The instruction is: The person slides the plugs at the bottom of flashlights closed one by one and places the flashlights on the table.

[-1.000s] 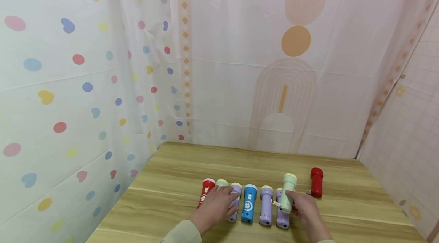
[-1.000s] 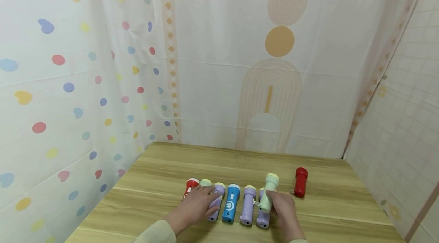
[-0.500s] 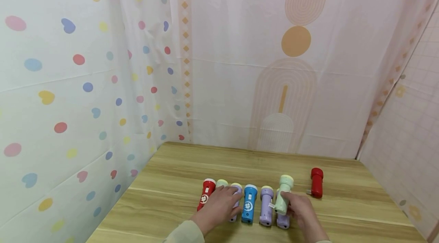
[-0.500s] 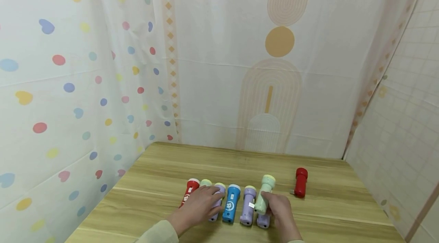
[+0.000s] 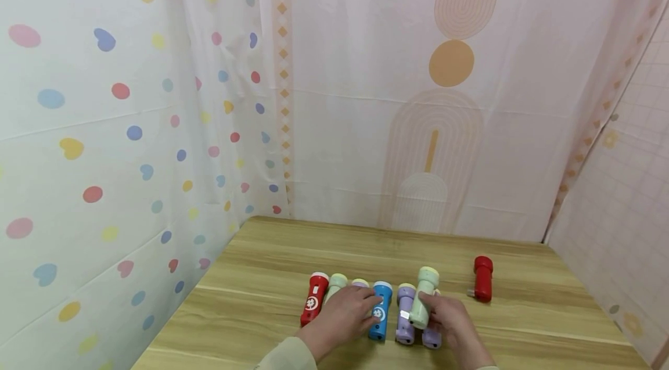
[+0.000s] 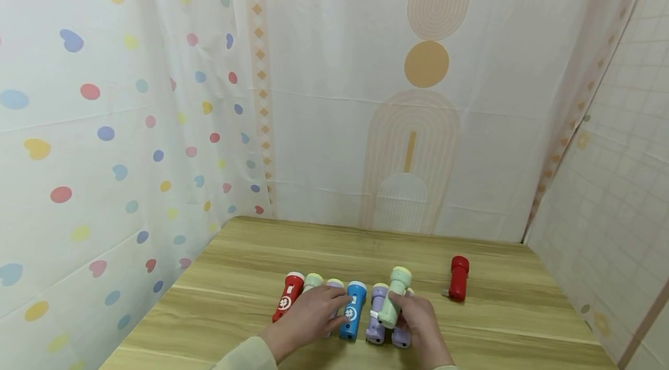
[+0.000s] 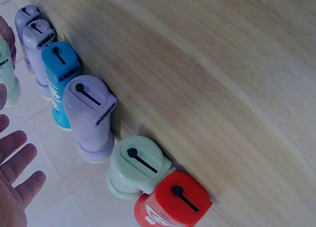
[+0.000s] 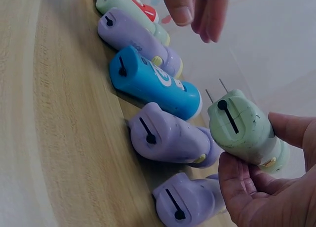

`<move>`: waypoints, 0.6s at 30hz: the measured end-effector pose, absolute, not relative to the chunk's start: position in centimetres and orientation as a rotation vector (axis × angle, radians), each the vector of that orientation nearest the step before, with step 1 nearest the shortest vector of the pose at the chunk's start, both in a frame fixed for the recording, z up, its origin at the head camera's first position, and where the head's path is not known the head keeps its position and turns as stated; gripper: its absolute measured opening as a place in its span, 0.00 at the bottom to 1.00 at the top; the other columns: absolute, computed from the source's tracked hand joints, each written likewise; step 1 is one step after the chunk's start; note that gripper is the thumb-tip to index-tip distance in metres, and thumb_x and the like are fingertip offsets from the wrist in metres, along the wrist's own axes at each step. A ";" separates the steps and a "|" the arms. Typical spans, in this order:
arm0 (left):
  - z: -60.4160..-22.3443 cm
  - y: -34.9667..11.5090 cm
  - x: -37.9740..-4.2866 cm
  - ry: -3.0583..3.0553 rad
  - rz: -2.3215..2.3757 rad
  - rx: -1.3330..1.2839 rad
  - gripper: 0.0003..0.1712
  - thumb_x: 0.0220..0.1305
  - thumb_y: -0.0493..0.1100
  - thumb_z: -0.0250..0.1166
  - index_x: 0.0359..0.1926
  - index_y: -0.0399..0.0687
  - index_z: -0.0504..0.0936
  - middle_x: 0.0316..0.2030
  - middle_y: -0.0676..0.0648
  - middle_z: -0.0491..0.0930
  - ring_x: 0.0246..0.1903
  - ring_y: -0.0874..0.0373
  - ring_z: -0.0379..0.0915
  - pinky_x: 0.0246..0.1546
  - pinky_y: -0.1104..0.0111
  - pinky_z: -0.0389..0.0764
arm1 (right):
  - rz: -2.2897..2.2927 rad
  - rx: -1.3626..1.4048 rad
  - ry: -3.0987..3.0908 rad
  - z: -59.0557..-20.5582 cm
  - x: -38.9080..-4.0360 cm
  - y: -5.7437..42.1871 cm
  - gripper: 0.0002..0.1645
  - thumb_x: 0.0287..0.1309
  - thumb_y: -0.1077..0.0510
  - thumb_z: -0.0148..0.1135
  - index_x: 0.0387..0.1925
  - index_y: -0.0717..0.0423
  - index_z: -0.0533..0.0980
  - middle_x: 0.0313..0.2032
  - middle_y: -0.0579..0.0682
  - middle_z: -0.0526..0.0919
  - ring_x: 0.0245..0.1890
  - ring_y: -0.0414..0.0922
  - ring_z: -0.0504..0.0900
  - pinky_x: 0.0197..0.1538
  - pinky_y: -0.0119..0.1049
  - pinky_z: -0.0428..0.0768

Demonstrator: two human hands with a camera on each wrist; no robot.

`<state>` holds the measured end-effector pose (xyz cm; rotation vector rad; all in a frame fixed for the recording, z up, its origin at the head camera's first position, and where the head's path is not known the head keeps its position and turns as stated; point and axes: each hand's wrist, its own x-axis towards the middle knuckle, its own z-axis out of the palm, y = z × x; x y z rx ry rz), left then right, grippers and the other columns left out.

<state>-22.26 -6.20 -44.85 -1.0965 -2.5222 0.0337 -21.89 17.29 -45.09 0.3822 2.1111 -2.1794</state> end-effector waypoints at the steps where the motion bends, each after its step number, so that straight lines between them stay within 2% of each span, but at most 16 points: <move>1: -44.8 -6.1 -22.3 -2.503 0.031 -1.107 0.23 0.65 0.55 0.67 0.56 0.51 0.83 0.51 0.52 0.82 0.51 0.59 0.77 0.54 0.67 0.76 | -2.179 0.385 2.100 -45.1 -21.9 17.2 0.26 0.63 0.59 0.64 0.47 0.82 0.71 0.31 0.53 0.82 0.30 0.43 0.81 0.37 0.38 0.82; 7: -44.8 -5.5 -22.2 -2.389 0.029 -1.144 0.17 0.61 0.55 0.70 0.47 0.53 0.82 0.44 0.56 0.82 0.43 0.63 0.78 0.50 0.69 0.76 | -2.135 0.397 2.054 -45.0 -21.9 17.0 0.34 0.65 0.54 0.64 0.53 0.84 0.67 0.37 0.58 0.81 0.35 0.44 0.80 0.45 0.42 0.82; 13: -44.8 -5.1 -22.0 -2.372 0.040 -1.144 0.19 0.61 0.56 0.71 0.49 0.54 0.82 0.45 0.57 0.81 0.44 0.64 0.77 0.48 0.72 0.76 | -2.156 0.383 2.055 -45.3 -22.0 16.5 0.29 0.66 0.55 0.62 0.50 0.81 0.69 0.32 0.54 0.83 0.32 0.43 0.81 0.39 0.39 0.82; 18: -45.0 -4.7 -22.0 -2.337 0.026 -1.149 0.18 0.60 0.56 0.71 0.47 0.54 0.83 0.43 0.57 0.81 0.41 0.65 0.77 0.45 0.74 0.77 | -2.146 0.349 2.049 -45.3 -21.9 16.1 0.29 0.67 0.55 0.61 0.50 0.81 0.68 0.34 0.57 0.82 0.32 0.44 0.82 0.40 0.40 0.83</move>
